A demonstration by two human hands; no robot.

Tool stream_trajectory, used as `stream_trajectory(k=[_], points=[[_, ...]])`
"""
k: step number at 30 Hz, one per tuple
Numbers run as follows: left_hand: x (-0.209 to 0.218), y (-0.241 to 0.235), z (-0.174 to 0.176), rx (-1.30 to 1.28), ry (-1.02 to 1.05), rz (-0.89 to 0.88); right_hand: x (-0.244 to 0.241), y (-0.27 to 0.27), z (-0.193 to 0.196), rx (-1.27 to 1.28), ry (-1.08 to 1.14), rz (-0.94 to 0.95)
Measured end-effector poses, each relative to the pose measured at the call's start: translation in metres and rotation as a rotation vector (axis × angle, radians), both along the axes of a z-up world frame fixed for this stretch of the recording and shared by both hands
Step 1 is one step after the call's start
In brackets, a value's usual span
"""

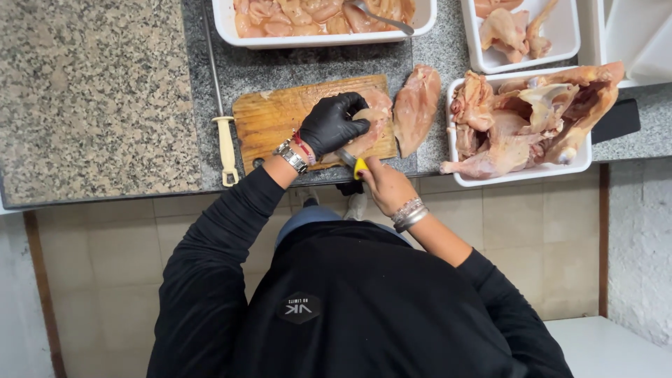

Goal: Slicing raw chicken breasts into thin fillets on a wooden cutting board.

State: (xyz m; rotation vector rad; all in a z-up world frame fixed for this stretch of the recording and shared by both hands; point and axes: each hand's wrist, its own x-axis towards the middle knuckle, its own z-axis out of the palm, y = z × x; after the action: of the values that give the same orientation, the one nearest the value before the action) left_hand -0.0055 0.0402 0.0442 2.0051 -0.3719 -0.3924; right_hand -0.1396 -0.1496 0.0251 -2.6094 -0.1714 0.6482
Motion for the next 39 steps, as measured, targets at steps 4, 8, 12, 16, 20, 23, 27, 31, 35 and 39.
stream_trajectory(k=[4,8,12,16,20,23,27,31,35,39], points=[[0.007,0.005,0.002,0.047,-0.049,0.043,-0.026,-0.010,0.015,0.012,0.049,-0.003],[0.010,0.008,-0.016,-0.103,0.006,0.072,-0.056,-0.021,0.012,0.025,0.136,0.015],[0.002,0.025,0.007,-0.204,-0.086,0.073,-0.032,-0.003,0.042,0.115,0.133,0.029],[-0.001,0.076,0.043,-0.184,-0.235,0.124,-0.017,-0.014,0.059,0.081,0.103,0.007],[0.003,0.135,0.017,-0.026,-0.159,0.159,-0.012,-0.030,0.077,0.095,0.017,-0.136],[0.008,0.159,-0.025,0.211,-0.006,0.152,-0.005,-0.035,0.081,0.086,0.053,-0.231],[0.013,0.126,-0.050,1.117,-0.117,0.195,-0.007,-0.034,0.071,0.093,0.028,-0.297],[-0.042,0.084,-0.062,0.507,-0.349,0.154,-0.019,-0.022,0.058,0.076,0.049,-0.298],[-0.078,0.041,-0.041,0.466,-0.298,0.044,-0.027,-0.022,0.042,0.056,0.037,-0.252],[-0.077,0.034,-0.064,0.595,-0.215,0.028,-0.037,-0.027,0.032,0.039,-0.009,-0.160]])
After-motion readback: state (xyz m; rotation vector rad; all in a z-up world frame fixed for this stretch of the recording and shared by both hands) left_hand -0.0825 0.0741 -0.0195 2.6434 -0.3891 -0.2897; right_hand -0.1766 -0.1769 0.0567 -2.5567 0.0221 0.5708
